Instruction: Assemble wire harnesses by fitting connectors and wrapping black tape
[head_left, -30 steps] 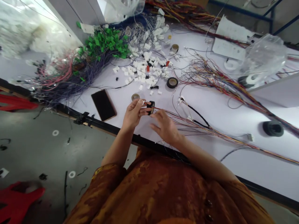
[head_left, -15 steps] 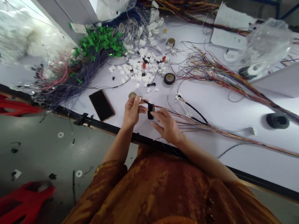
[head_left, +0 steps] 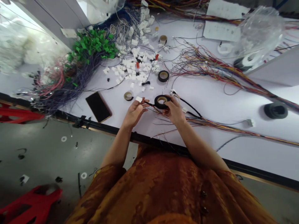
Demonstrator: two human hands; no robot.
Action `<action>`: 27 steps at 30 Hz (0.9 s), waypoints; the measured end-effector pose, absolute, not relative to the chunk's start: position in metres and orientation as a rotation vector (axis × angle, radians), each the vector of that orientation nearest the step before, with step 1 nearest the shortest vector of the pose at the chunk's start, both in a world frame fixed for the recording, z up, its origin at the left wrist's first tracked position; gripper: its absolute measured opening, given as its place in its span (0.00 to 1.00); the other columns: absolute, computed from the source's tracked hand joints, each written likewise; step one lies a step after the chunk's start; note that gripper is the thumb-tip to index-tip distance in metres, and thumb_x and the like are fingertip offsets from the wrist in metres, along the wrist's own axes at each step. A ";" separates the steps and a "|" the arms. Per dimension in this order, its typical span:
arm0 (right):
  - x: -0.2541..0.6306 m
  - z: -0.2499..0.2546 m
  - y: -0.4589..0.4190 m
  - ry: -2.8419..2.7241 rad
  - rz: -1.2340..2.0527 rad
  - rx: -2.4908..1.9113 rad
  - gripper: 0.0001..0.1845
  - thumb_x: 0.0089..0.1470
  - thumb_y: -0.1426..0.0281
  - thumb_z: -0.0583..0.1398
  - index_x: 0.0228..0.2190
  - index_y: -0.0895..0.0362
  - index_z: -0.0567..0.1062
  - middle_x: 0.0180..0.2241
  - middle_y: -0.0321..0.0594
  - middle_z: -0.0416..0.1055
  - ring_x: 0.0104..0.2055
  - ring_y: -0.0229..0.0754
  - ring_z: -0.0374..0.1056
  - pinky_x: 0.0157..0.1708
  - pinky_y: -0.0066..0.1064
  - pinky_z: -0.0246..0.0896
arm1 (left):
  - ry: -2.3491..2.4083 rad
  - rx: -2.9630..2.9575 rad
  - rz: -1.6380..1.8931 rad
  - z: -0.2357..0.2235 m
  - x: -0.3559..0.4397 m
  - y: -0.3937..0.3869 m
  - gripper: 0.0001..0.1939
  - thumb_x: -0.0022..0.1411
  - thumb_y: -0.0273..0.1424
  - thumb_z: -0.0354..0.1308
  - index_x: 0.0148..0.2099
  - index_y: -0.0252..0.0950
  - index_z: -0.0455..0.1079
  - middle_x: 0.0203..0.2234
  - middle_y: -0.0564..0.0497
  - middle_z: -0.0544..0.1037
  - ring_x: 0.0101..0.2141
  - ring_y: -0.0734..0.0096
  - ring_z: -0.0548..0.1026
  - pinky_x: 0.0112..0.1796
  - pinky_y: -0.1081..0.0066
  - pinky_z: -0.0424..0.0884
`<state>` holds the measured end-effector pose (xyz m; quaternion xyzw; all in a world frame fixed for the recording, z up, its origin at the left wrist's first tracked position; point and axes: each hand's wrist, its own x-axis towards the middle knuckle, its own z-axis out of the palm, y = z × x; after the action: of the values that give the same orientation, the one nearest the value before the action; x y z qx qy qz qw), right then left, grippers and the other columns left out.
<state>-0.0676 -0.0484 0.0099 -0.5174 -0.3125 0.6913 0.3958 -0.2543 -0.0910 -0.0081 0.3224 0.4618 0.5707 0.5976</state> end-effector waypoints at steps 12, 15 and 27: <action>-0.068 0.028 -0.092 -1.647 1.097 -1.230 0.19 0.56 0.64 0.59 0.49 0.53 0.68 0.41 0.44 0.68 0.30 0.38 0.65 0.32 0.33 0.68 | 1.294 1.010 1.277 0.033 -0.230 -0.096 0.16 0.62 0.44 0.62 0.40 0.36 0.77 0.36 0.47 0.81 0.32 0.71 0.79 0.33 0.72 0.76; -0.077 0.031 -0.055 -1.258 1.461 -1.361 0.26 0.53 0.62 0.62 0.53 0.53 0.63 0.32 0.36 0.67 0.20 0.32 0.56 0.20 0.27 0.59 | 1.341 1.396 1.278 0.036 -0.225 -0.107 0.13 0.61 0.41 0.63 0.35 0.36 0.77 0.41 0.46 0.81 0.45 0.64 0.78 0.48 0.66 0.75; -0.055 0.025 -0.082 -1.446 1.217 -1.285 0.26 0.57 0.59 0.60 0.54 0.52 0.61 0.43 0.43 0.68 0.26 0.34 0.63 0.25 0.29 0.66 | 1.271 1.215 1.318 0.042 -0.216 -0.104 0.16 0.64 0.44 0.60 0.38 0.36 0.72 0.38 0.46 0.81 0.41 0.66 0.81 0.41 0.71 0.78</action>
<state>-0.0548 -0.0825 0.0248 -0.5116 -0.5757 0.4843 0.4151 -0.2155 -0.1037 0.0424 0.4926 0.5151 0.5342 0.4546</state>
